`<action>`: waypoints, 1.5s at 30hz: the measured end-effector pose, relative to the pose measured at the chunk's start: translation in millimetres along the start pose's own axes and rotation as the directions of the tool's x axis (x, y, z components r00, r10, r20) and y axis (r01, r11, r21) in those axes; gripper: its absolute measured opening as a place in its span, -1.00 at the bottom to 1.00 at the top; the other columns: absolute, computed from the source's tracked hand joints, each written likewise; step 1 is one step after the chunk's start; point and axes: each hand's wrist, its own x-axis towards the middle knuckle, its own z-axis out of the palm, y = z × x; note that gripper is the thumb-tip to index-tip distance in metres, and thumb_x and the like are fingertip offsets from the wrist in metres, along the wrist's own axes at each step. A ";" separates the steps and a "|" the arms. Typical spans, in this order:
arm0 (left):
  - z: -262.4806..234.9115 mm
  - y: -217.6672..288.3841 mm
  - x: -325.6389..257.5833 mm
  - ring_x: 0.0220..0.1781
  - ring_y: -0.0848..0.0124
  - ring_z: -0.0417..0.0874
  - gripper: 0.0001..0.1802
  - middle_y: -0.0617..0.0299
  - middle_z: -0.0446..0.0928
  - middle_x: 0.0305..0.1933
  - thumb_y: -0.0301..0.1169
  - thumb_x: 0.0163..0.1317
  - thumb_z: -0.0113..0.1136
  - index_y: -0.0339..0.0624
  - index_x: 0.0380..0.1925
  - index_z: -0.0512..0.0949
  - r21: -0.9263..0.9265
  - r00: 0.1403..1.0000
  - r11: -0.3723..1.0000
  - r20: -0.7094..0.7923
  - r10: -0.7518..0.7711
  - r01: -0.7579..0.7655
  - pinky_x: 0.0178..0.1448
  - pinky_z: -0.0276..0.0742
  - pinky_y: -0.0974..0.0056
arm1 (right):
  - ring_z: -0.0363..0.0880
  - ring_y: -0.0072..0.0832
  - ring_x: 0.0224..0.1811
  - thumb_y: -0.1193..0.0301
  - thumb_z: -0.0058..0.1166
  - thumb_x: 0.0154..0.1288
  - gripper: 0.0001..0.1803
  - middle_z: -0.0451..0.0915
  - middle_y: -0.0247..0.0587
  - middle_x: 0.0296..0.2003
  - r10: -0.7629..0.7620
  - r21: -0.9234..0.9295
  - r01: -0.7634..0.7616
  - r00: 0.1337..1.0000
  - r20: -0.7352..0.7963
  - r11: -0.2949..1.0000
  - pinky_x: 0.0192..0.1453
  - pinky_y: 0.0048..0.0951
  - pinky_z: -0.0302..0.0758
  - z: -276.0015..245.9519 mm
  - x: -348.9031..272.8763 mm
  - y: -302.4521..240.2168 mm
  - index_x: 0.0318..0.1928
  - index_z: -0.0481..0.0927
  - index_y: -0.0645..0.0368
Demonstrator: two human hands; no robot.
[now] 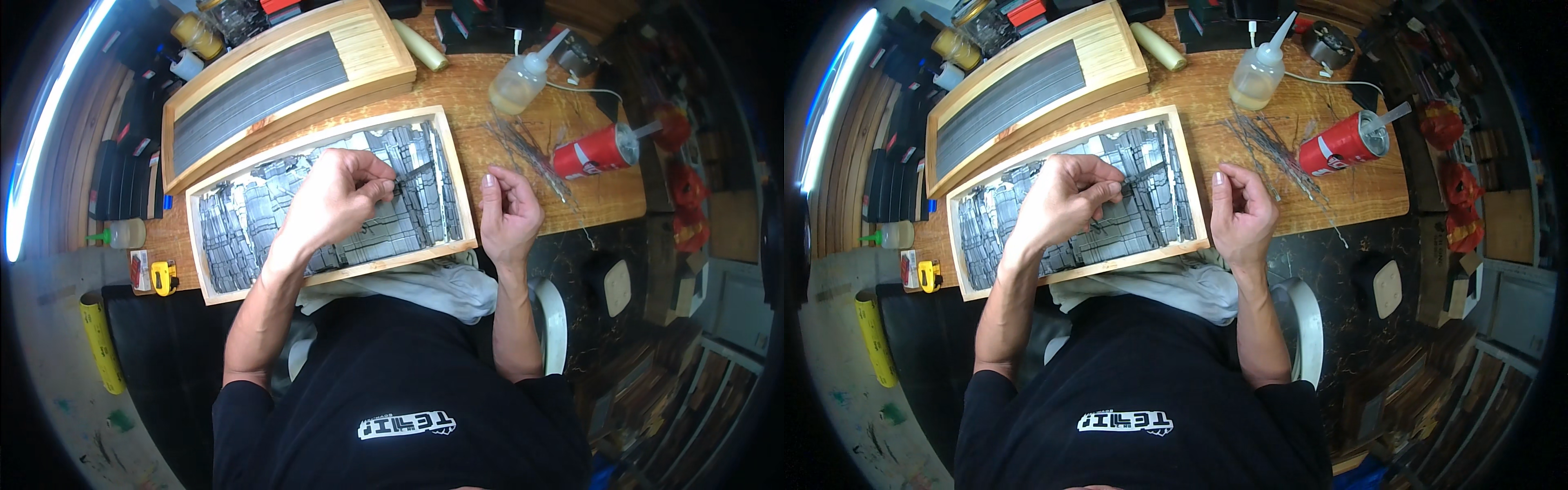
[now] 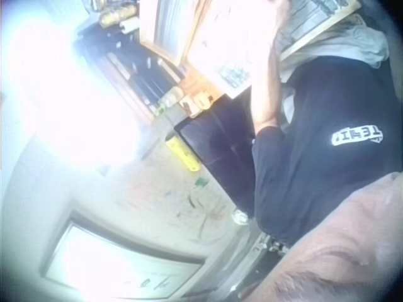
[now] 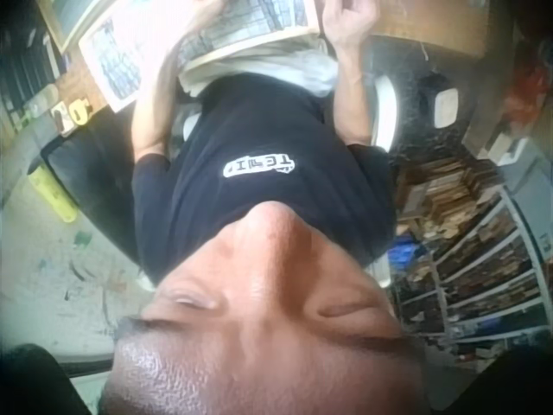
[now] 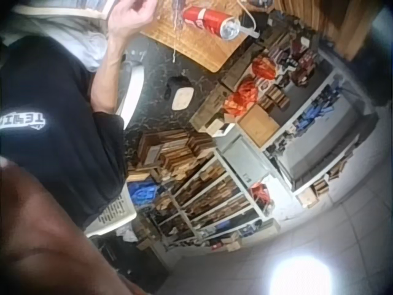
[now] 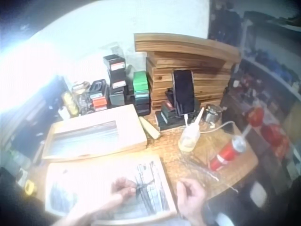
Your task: The person weaves thin dark cords into a wooden frame using a basket-weave pattern. They repeatedly pick up individual cords, interlace them with existing strands, and press them into place. The person occasionally wipes the woven area with a white cloth.
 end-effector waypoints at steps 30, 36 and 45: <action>3.5 -12.9 11.8 -0.47 0.60 0.60 -0.86 0.18 0.77 -0.35 -0.56 0.36 0.36 -0.33 -0.12 0.76 -0.175 1.000 0.985 0.030 0.003 0.002 -0.36 0.56 0.44 | 0.60 -0.69 -0.38 0.50 0.23 0.52 -0.82 0.71 -0.30 -0.33 0.063 0.107 -0.079 0.988 0.143 0.991 -0.27 -0.61 0.55 -7.0 24.5 -18.6 -0.01 0.68 0.38; 5.1 -13.5 5.0 -0.47 0.63 0.56 -0.87 0.23 0.76 -0.36 -0.55 0.36 0.37 -0.29 -0.13 0.77 -0.206 0.999 0.978 0.030 0.035 -0.028 -0.34 0.54 0.45 | 0.75 -0.46 -0.11 0.30 0.37 0.42 -0.51 0.78 -0.03 -0.11 0.048 -0.082 -0.006 0.853 0.520 0.997 -0.01 -0.43 0.69 6.6 92.1 -40.6 0.21 0.63 0.37; 0.9 6.7 -25.3 -0.27 0.29 0.82 -0.87 -0.01 0.77 -0.33 -0.57 0.33 0.32 -0.35 -0.17 0.75 0.096 0.978 0.974 -0.003 0.206 -0.205 -0.14 0.68 0.24 | 0.75 -0.65 -0.31 0.32 0.35 0.43 -0.73 0.81 -0.19 -0.25 0.269 -0.189 -0.210 0.467 0.842 0.959 -0.25 -0.61 0.69 9.1 121.7 -69.7 -0.03 0.76 0.27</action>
